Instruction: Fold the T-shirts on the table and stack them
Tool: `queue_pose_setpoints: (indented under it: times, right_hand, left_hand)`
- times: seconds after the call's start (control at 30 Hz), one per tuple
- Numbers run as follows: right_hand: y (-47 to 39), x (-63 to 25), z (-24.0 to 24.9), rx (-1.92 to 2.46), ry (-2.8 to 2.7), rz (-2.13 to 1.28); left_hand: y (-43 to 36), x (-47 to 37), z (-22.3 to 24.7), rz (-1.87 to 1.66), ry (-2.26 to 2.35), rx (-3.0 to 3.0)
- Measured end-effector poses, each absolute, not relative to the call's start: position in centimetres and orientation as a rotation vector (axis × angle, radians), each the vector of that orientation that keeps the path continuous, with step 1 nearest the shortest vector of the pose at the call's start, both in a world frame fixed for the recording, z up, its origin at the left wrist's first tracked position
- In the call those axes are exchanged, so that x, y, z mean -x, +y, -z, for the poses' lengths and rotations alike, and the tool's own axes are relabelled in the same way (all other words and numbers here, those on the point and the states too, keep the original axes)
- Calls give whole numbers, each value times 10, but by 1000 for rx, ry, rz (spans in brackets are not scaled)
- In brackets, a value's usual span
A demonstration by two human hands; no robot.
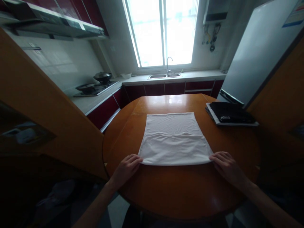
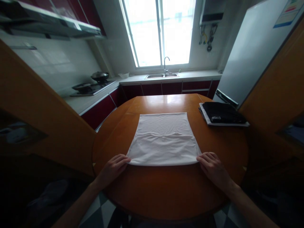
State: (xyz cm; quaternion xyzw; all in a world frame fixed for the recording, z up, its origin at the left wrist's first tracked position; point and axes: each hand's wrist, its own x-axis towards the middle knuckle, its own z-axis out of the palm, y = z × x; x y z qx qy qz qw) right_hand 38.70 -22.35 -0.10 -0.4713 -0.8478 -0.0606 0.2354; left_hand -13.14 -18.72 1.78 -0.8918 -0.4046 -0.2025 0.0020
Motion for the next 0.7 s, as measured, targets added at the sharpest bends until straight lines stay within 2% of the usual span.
queue_pose_setpoints:
  times: [0.23,0.5,0.7]
  right_hand:
    - [-231,-395,-19,1222,-2239,-48]
    - [-254,-401,-65,1155,-1982,-573]
    - [-243,-404,-82,1229,-1742,-571]
  left_hand:
    - [-200,132,-49,747,-1253,2890]
    - [-229,136,-113,857,-1384,3222]
    - [-211,147,-123,1099,-1491,3226]
